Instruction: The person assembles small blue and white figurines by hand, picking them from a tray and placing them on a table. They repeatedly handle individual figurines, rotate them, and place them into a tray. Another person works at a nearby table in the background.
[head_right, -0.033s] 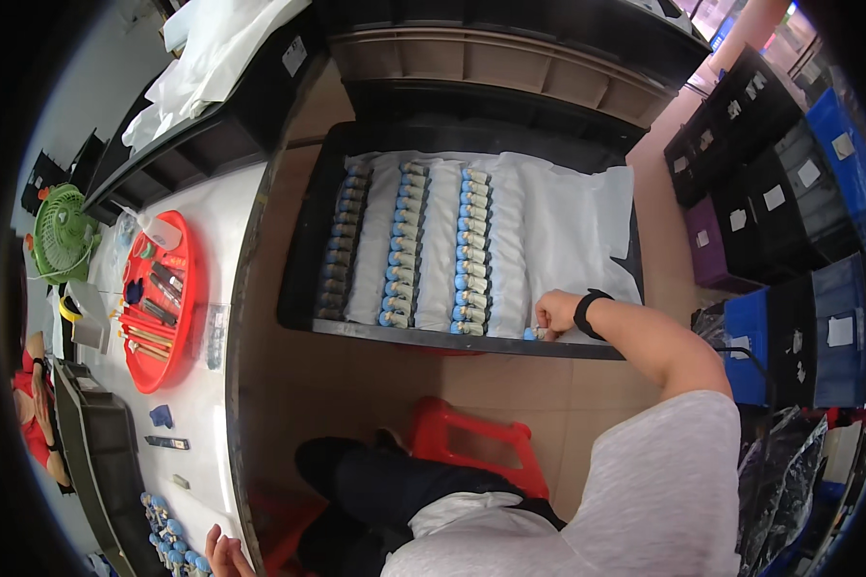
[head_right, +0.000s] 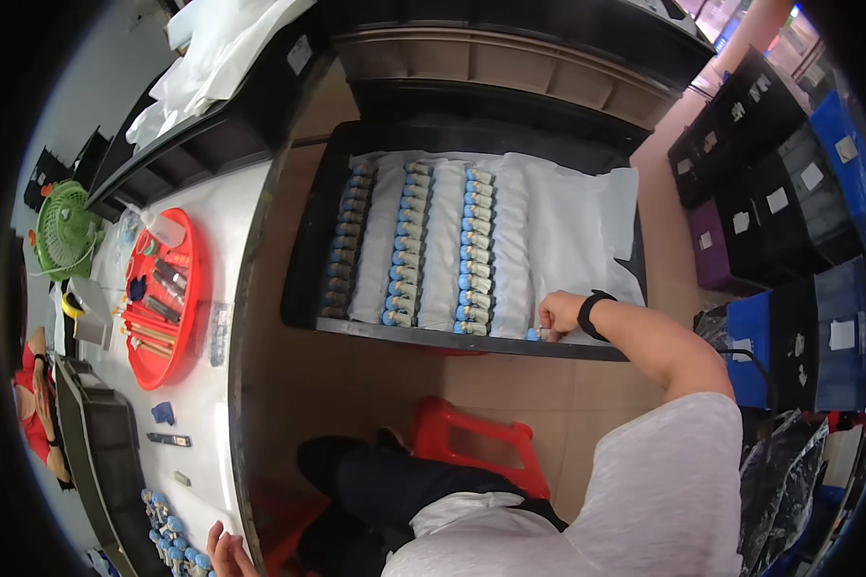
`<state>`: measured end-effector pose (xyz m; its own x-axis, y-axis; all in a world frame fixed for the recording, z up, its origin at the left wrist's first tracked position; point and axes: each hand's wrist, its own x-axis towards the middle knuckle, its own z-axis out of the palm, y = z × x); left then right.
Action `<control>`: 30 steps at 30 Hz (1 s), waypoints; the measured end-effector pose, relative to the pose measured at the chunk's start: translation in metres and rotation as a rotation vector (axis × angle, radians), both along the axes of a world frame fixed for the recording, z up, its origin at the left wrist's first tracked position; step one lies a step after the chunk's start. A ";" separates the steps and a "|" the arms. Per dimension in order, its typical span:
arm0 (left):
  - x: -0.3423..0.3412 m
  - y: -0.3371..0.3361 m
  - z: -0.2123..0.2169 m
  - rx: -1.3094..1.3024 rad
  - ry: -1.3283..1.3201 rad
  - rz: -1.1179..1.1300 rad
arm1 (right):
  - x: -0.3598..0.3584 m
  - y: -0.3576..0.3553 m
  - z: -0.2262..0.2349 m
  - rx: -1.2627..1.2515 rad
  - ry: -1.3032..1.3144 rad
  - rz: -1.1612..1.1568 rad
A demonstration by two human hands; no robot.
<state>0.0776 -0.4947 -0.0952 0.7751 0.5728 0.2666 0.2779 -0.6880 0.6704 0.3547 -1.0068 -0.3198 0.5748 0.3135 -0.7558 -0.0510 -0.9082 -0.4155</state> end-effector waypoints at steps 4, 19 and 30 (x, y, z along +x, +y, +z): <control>0.012 -0.004 -0.003 0.110 -0.028 -0.170 | -0.004 -0.015 -0.019 0.040 -0.143 0.109; 0.000 -0.015 -0.016 0.034 -0.174 -0.126 | 0.038 -0.136 0.061 -0.470 -1.293 -0.724; -0.041 0.019 -0.071 0.129 -0.347 0.356 | 0.051 -0.166 0.000 0.345 -0.516 -1.309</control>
<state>0.0370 -0.4754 -0.1661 0.3909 0.7309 0.5594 0.2861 -0.6742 0.6809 0.4061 -1.1727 -0.3197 0.7663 -0.5206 -0.3766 -0.5303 -0.1814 -0.8282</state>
